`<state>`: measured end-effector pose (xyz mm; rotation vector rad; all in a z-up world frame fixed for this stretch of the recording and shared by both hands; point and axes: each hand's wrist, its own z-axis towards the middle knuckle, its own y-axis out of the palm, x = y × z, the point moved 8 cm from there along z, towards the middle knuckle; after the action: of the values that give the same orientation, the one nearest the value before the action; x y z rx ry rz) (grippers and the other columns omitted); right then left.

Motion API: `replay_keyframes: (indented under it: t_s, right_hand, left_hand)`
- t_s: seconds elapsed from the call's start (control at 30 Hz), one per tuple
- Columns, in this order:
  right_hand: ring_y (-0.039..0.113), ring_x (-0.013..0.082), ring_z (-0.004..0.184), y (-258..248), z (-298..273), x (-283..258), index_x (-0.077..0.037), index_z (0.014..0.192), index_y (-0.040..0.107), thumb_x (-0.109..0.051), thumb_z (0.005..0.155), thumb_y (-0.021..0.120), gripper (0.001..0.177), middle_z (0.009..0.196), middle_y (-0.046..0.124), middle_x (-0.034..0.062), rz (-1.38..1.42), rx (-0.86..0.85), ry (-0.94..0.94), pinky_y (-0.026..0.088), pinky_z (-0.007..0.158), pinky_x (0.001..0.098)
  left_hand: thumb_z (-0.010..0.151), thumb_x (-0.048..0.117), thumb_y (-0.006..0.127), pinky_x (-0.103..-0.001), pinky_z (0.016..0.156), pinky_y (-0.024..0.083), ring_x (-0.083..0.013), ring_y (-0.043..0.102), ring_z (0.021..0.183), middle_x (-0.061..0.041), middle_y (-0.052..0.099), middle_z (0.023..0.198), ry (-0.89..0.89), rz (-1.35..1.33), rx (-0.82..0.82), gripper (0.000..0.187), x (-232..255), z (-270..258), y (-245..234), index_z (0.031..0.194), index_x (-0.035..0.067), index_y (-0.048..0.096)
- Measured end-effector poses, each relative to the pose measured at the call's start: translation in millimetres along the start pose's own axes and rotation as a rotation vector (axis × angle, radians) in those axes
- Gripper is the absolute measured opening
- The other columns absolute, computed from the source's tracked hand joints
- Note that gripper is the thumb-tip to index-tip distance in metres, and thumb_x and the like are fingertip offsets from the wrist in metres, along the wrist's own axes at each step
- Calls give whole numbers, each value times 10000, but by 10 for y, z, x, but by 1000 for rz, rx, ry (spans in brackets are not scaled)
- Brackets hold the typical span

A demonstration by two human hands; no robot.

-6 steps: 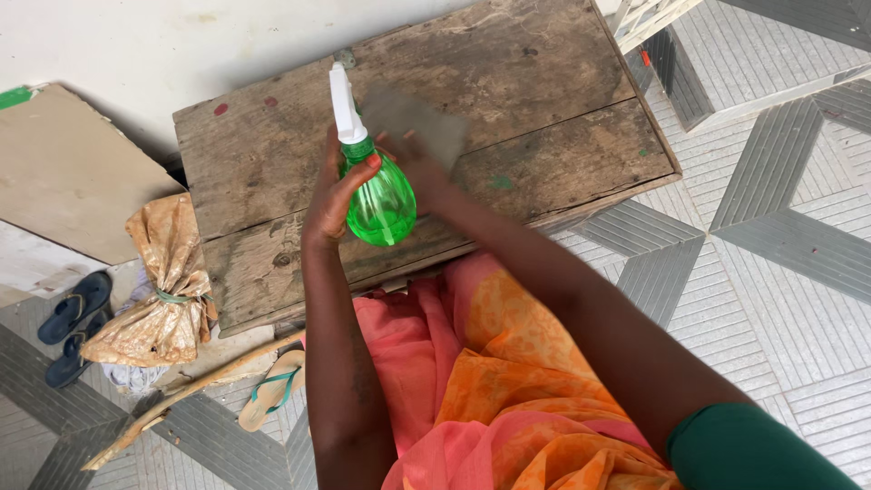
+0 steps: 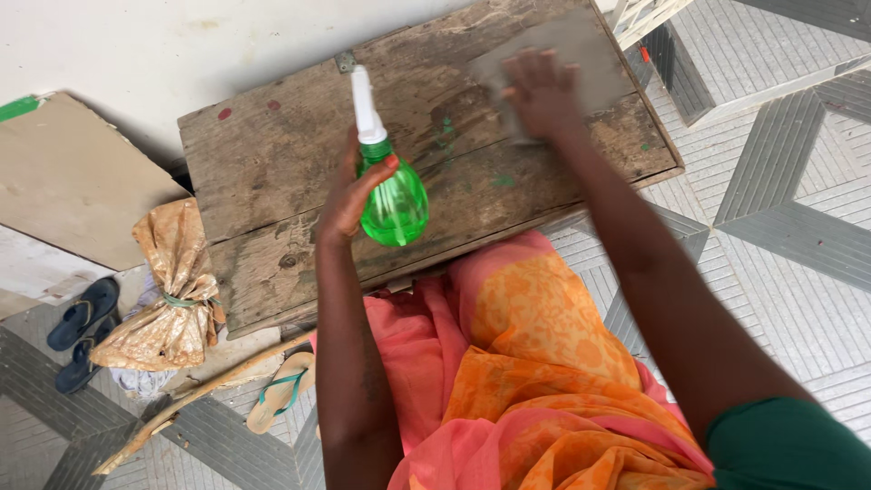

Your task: The person sprays a green cleaning solution onto a wooden surface and wipes it with a cloth. The person repeatedly sprays and wipes different areas of the surface while seated on the floor.

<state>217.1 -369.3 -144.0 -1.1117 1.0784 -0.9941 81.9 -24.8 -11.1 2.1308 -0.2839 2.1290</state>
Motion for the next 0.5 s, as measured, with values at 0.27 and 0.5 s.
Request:
replay_keyframes:
  t_s: [0.27, 0.5]
  right_hand:
    - [-32, 386, 1604, -101, -336, 939, -233, 1681, 70, -621, 1063, 113, 731, 1755, -24, 86, 6, -52, 374, -18, 1255, 663]
    - [286, 349, 1542, 180, -792, -1303, -71, 1585, 350, -444, 1027, 593, 714, 1639, 375, 162, 438, 227, -348, 154, 1232, 639]
  left_hand:
    - [861, 447, 813, -496, 1137, 417, -303, 512, 1394, -143, 468, 1545, 33, 12, -77, 1085, 273, 315, 667, 1673, 96, 183]
    - [902, 405, 836, -504, 1072, 513, -276, 654, 1191, -160, 649, 1247, 207, -305, -258, 879, 563, 575, 1185, 1593, 80, 401]
